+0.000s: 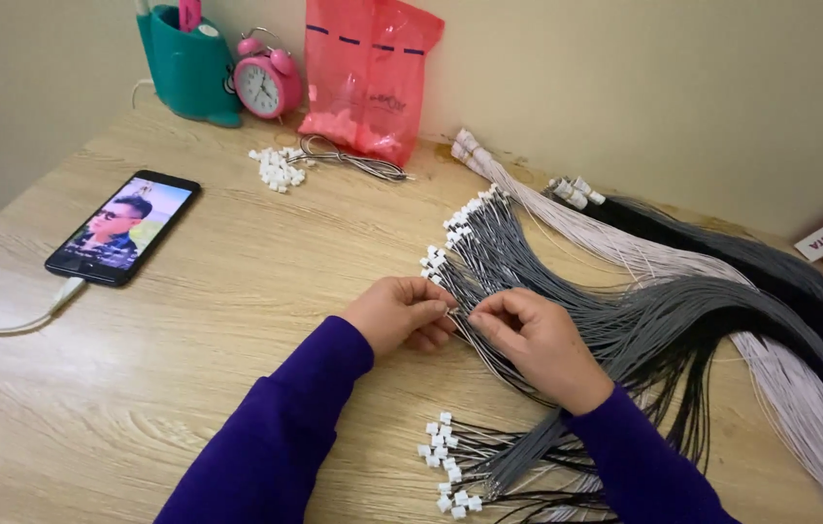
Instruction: The person assembles LED wire strands by inserting the wire ends into small white plastic connectors. The hands repeatedly pick up a wire and a connector, fit them together, and place the completed unit on the table. A smartphone playing a video is visible on the left side of the workspace.
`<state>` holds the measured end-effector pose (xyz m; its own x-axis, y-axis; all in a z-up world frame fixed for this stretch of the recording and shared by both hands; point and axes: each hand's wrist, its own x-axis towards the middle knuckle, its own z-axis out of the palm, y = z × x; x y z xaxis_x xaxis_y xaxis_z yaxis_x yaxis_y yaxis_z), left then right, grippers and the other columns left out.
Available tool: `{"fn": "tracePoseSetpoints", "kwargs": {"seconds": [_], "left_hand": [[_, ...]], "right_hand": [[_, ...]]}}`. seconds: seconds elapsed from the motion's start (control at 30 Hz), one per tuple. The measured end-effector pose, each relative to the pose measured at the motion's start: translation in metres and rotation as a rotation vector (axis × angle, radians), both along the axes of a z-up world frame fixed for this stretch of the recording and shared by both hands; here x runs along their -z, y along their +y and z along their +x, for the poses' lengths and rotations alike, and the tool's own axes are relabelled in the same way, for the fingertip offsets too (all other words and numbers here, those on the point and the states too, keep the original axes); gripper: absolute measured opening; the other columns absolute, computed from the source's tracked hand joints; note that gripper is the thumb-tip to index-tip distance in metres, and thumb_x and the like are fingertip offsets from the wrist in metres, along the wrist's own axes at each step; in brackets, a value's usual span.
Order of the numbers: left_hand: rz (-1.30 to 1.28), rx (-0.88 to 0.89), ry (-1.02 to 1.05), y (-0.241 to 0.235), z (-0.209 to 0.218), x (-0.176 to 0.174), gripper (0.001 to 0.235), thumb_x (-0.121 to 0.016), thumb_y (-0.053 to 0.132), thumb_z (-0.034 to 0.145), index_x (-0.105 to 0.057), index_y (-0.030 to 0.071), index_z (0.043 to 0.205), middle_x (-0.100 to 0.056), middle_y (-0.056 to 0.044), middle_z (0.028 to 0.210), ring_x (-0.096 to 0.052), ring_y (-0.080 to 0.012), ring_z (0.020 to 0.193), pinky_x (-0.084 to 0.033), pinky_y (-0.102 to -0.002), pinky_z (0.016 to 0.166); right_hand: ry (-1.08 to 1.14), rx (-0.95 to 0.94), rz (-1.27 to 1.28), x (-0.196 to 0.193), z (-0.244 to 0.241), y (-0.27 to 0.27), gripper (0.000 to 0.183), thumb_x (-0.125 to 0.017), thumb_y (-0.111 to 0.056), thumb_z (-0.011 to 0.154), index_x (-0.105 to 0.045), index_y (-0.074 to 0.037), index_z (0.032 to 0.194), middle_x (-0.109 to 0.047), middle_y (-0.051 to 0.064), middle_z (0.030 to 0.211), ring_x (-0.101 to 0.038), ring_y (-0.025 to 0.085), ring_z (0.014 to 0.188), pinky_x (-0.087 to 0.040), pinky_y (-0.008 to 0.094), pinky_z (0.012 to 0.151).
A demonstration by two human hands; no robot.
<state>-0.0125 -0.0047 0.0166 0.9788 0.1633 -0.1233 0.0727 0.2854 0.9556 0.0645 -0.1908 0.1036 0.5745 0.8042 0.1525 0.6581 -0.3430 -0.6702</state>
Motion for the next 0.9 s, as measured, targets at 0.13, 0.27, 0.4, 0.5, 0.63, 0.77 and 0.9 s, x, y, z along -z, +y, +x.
{"fn": "tracePoseSetpoints", "kwargs": {"seconds": [0.13,0.27,0.4,0.5,0.63,0.77,0.9], "left_hand": [[-0.042,-0.001,-0.005,0.002,0.003,0.006,0.018,-0.056,0.006,0.095,-0.060,-0.001,0.111,-0.073,-0.020,0.090,-0.073,-0.0218,0.071,-0.064,-0.029,0.057],[-0.037,-0.003,0.003,0.002,0.005,0.008,0.017,-0.055,0.005,0.096,-0.060,0.000,0.111,-0.073,-0.019,0.090,-0.073,-0.0218,0.071,-0.064,-0.029,0.057],[-0.011,0.010,0.009,0.003,0.007,0.010,0.018,-0.053,0.006,0.096,-0.060,0.000,0.111,-0.073,-0.017,0.090,-0.074,-0.0207,0.072,-0.064,-0.028,0.058],[-0.024,0.020,0.005,0.002,0.003,0.005,0.017,-0.054,0.007,0.096,-0.061,0.001,0.110,-0.074,-0.016,0.089,-0.073,-0.0195,0.072,-0.063,-0.026,0.056],[-0.012,0.026,0.004,0.001,0.000,-0.001,0.016,-0.055,0.008,0.096,-0.062,0.001,0.109,-0.074,-0.017,0.090,-0.074,-0.0201,0.073,-0.062,-0.026,0.055],[0.007,0.033,-0.006,0.001,0.001,0.002,0.016,-0.055,0.008,0.096,-0.062,0.001,0.109,-0.074,-0.016,0.090,-0.074,-0.0203,0.073,-0.062,-0.025,0.054],[0.014,0.042,-0.010,0.000,0.003,0.004,0.016,-0.056,0.009,0.096,-0.061,0.001,0.109,-0.074,-0.015,0.091,-0.074,-0.0197,0.073,-0.061,-0.024,0.053]], "right_hand": [[0.027,0.023,0.054,0.010,0.000,0.008,0.012,-0.064,-0.014,0.090,-0.073,-0.006,0.091,-0.065,0.010,0.070,-0.060,0.018,0.069,-0.051,0.033,0.063],[0.008,0.041,0.060,0.017,-0.002,0.007,0.010,-0.065,-0.014,0.088,-0.074,-0.009,0.089,-0.065,0.007,0.069,-0.061,0.016,0.067,-0.051,0.030,0.061],[0.007,0.024,0.100,0.024,-0.001,0.006,0.008,-0.069,-0.014,0.084,-0.075,-0.009,0.088,-0.065,0.006,0.067,-0.061,0.015,0.065,-0.051,0.029,0.059],[0.012,0.055,0.106,0.024,-0.005,0.006,0.009,-0.067,-0.013,0.085,-0.074,-0.008,0.085,-0.064,0.008,0.066,-0.060,0.017,0.065,-0.051,0.031,0.059],[-0.008,0.066,0.089,0.026,-0.004,0.007,0.010,-0.066,-0.012,0.085,-0.074,-0.007,0.082,-0.063,0.008,0.065,-0.060,0.018,0.064,-0.050,0.030,0.058],[-0.022,0.088,0.089,0.025,-0.004,0.008,0.011,-0.065,-0.012,0.085,-0.074,-0.008,0.080,-0.062,0.008,0.063,-0.060,0.017,0.063,-0.049,0.030,0.057],[-0.021,0.091,0.085,0.021,-0.006,0.009,0.013,-0.064,-0.012,0.086,-0.072,-0.006,0.078,-0.061,0.009,0.062,-0.059,0.019,0.063,-0.049,0.031,0.057]]}}
